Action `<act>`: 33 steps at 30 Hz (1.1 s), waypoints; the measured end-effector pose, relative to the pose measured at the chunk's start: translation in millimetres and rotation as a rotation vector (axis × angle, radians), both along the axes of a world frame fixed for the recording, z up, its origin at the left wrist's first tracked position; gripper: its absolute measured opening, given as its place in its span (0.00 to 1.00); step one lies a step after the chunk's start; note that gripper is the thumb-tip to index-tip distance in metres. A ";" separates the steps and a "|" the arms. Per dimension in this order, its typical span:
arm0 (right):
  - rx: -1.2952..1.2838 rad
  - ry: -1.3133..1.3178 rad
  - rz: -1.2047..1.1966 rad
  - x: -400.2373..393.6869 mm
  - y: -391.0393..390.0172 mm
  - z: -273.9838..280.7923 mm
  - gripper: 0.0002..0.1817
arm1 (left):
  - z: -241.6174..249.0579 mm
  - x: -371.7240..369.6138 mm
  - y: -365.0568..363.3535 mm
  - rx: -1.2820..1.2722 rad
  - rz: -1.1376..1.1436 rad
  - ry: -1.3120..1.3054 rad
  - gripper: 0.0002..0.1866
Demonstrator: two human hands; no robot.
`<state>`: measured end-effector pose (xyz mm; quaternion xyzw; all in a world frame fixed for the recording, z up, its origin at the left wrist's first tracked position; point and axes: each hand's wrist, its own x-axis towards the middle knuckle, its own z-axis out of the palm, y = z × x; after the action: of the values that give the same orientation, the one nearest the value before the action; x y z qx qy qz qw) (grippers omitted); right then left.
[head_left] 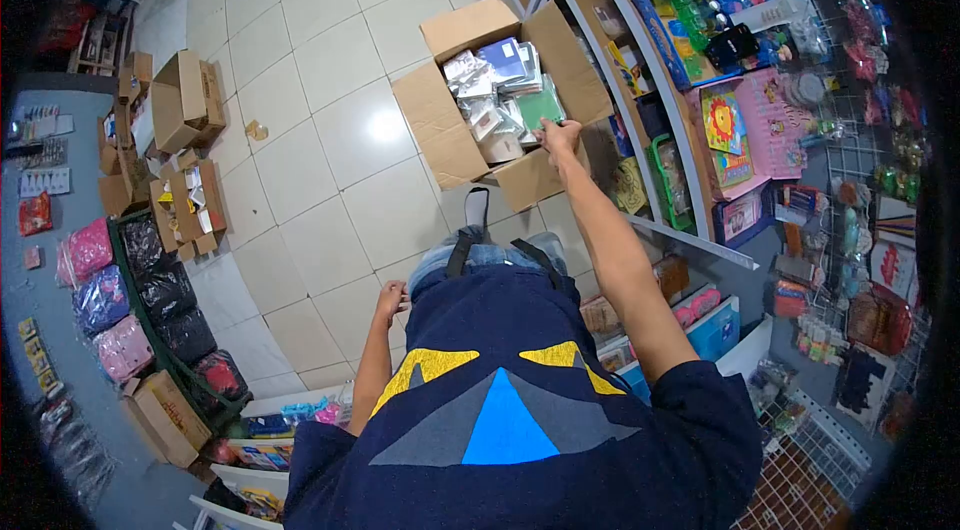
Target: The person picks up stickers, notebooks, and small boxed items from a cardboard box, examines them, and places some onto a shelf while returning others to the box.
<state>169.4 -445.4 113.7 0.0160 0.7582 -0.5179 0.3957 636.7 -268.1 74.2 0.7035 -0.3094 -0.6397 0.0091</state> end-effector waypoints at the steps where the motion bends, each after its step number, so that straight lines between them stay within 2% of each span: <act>1: 0.015 0.047 -0.017 2.2 0.7 3.7 0.26 | 1.5 -0.8 -2.9 -0.016 -0.021 0.006 0.16; 4: -0.009 0.040 -0.036 5.2 1.0 11.6 0.22 | 6.6 -7.4 -18.3 0.027 -0.041 -0.026 0.16; 7: -0.013 -0.233 0.225 -11.2 3.4 -1.8 0.15 | 14.9 -15.9 -33.2 0.056 -0.067 -0.058 0.17; 8: -0.017 -0.210 0.259 -10.3 5.0 -5.1 0.12 | 16.1 -17.2 -38.3 0.028 -0.080 -0.056 0.17; 10: 0.000 -0.184 0.262 -7.0 6.5 -3.4 0.13 | 14.3 -18.7 -43.4 -0.022 -0.104 -0.051 0.18; 13: 0.026 -0.086 0.236 1.7 7.8 11.5 0.14 | 1.8 -21.6 -57.8 -0.220 -0.129 -0.040 0.16; 15: 0.017 0.037 0.174 7.1 12.4 18.2 0.14 | 1.7 -28.8 -73.1 -0.554 -0.153 0.028 0.13; 17: -0.015 0.207 0.073 4.7 20.8 8.0 0.15 | 38.3 -58.7 -96.7 -0.811 -0.165 0.069 0.11; 20: -0.317 0.300 0.088 6.0 47.5 43.8 0.13 | 102.9 -114.8 -133.3 -0.968 -0.104 0.079 0.11; 22: -0.313 0.210 0.197 -4.0 63.6 51.7 0.12 | 125.5 -147.9 -154.4 -1.061 -0.171 0.110 0.14; 24: -0.306 0.130 0.223 -4.8 78.5 78.1 0.08 | 163.8 -187.6 -171.2 -1.109 -0.356 0.244 0.21; 26: -0.337 0.010 0.178 -0.5 92.0 103.3 0.07 | 184.0 -220.3 -185.6 -1.233 -0.685 0.400 0.28; 29: -0.362 -0.097 0.215 1.1 112.5 141.3 0.08 | 208.0 -269.1 -186.2 -1.381 -1.033 0.496 0.33; 30: -0.399 -0.155 0.198 3.3 118.5 155.5 0.09 | 204.7 -282.7 -183.9 -1.443 -1.079 0.533 0.30; 33: -0.457 -0.275 0.150 7.1 134.2 187.3 0.14 | 203.5 -304.1 -172.4 -0.949 -1.000 0.707 0.21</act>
<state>176.5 -311.2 301.0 -0.0596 0.5600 -0.6376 0.5256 332.6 -440.5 277.7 0.1550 -0.8098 -0.5535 0.1178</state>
